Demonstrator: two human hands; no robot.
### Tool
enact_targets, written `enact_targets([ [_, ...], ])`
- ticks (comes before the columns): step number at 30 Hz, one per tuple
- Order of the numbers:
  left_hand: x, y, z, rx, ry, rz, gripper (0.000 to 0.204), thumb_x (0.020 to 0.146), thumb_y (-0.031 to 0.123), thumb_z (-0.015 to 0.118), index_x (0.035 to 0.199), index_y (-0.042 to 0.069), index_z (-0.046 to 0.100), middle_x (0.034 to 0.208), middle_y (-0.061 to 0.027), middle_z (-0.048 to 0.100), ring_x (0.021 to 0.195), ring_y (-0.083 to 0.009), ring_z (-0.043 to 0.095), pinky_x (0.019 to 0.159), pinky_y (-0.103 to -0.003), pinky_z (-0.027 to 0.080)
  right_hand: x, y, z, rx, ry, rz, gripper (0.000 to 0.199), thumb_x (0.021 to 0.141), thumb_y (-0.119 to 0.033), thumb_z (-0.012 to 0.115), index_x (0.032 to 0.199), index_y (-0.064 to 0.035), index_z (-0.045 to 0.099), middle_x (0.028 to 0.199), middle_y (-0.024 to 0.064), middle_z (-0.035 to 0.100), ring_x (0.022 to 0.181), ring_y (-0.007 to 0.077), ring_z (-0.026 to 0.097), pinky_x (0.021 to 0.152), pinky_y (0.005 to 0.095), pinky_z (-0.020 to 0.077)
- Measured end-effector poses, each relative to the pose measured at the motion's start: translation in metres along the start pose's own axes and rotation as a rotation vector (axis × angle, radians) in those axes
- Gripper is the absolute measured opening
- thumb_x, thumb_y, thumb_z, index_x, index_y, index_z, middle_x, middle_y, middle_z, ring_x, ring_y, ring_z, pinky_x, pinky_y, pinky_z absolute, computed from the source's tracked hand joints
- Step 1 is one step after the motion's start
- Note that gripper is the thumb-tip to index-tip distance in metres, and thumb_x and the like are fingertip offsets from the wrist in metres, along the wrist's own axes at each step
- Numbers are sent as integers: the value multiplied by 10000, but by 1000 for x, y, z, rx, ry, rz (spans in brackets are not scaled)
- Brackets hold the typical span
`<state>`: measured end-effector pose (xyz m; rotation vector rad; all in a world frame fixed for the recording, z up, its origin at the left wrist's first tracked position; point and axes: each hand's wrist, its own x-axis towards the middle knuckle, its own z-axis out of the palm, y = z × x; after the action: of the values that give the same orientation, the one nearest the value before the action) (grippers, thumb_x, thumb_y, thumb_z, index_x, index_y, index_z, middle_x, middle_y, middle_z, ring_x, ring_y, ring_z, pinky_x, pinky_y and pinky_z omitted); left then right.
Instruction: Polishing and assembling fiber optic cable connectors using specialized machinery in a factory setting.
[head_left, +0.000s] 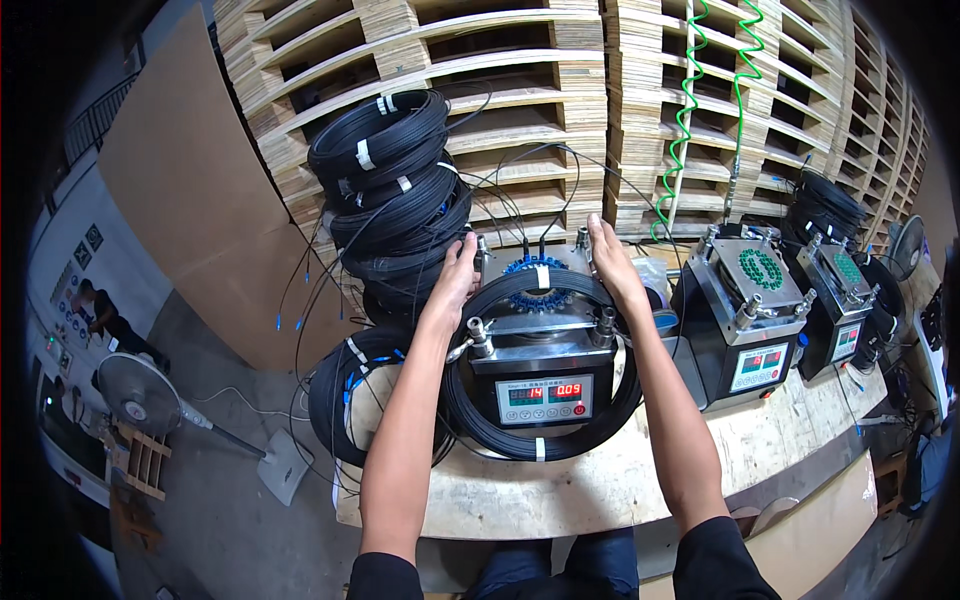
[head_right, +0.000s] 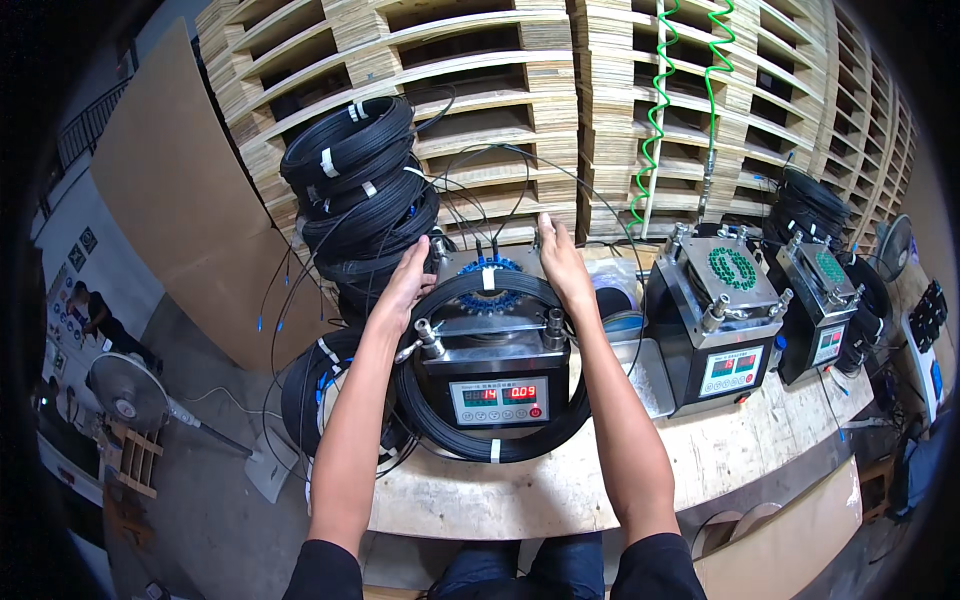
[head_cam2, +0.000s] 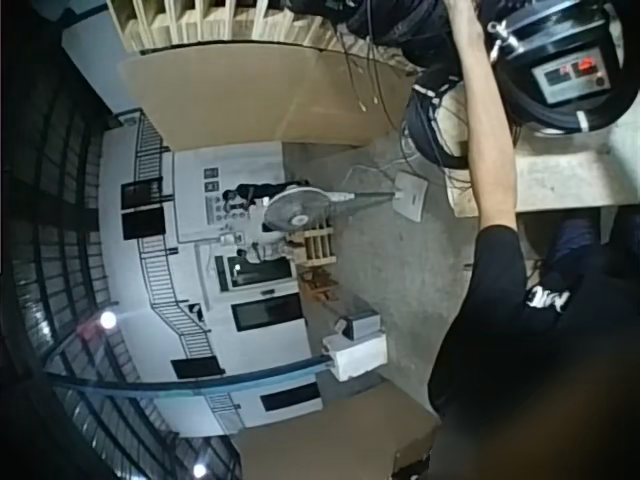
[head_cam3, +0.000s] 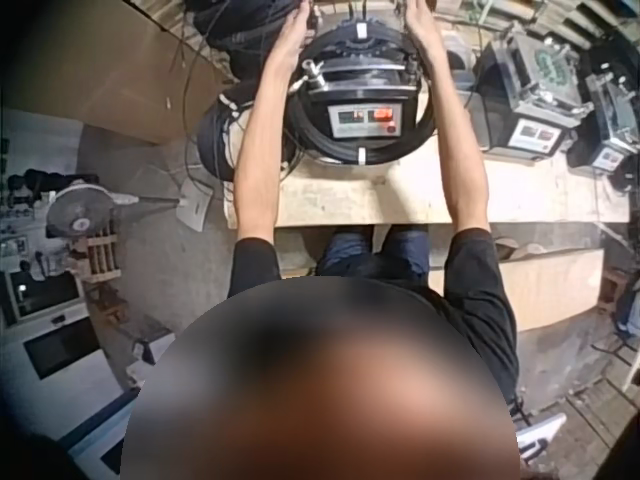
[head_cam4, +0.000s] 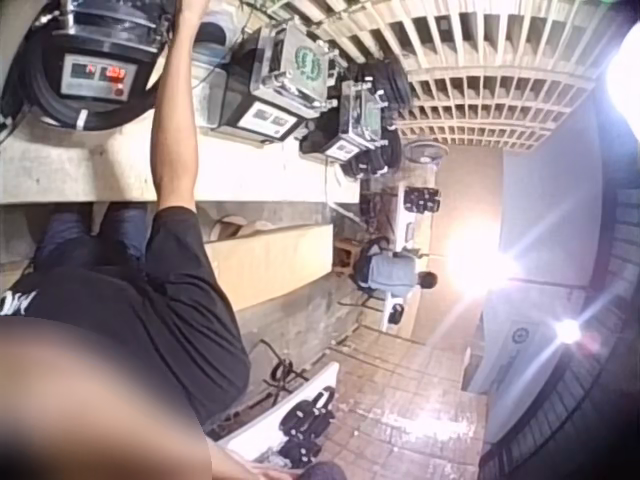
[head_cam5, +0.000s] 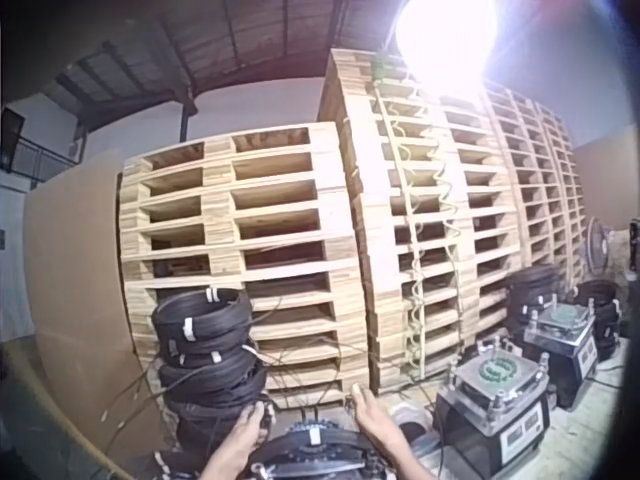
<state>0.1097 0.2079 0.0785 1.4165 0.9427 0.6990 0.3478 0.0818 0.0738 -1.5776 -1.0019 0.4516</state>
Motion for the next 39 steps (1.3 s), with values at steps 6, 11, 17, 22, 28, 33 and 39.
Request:
enact_targets([
  [6,-10,7,14,-79,96,-10,949,958,676,510,1621,166,60,893,-74,565,692,-124,543,715,-329,478,5,4,-1,21,-22,-21,807,1007,-669,375,1493,-26,412,1483,214,492,1412,307,428,1149,362,330],
  [11,-6,6,11,-72,147,29,952,975,628,527,1620,172,-3,860,-52,543,626,-109,504,599,-288,423,19,-10,5,120,-74,70,827,976,-674,454,1520,-57,366,1415,194,545,1284,298,515,1006,388,462],
  [17,-3,24,28,37,138,32,1014,976,637,510,1611,145,-110,666,44,366,525,-86,331,487,-287,298,25,-1,15,-130,142,42,750,1003,-616,448,1495,-52,400,1296,274,620,1241,411,572,1034,456,454],
  [22,4,23,15,69,121,-35,1027,943,707,484,1615,214,-117,1158,-213,608,616,-144,470,568,-329,426,-1,-34,25,-412,120,57,707,1017,-605,414,1501,-89,410,1299,371,569,1279,536,489,1074,532,406],
  [28,13,18,21,35,144,-33,981,937,687,530,1623,284,-44,1429,-268,412,913,-261,605,703,-370,535,8,-18,18,-356,78,-40,722,1005,-598,460,1514,-90,397,1308,430,521,1293,535,470,1088,534,397],
  [33,7,11,16,-51,168,27,941,953,645,544,1624,236,27,1513,-277,260,1159,-365,606,823,-466,568,-2,-35,21,-376,147,54,753,974,-640,489,1517,-126,406,1352,419,488,1295,537,478,1086,537,401],
  [39,9,11,18,-4,81,34,962,948,674,518,1626,188,38,1583,-301,242,1414,-438,365,1012,-556,456,-4,-35,19,-463,162,98,714,985,-650,423,1511,-168,421,1378,429,451,1228,547,537,1017,574,455],
])
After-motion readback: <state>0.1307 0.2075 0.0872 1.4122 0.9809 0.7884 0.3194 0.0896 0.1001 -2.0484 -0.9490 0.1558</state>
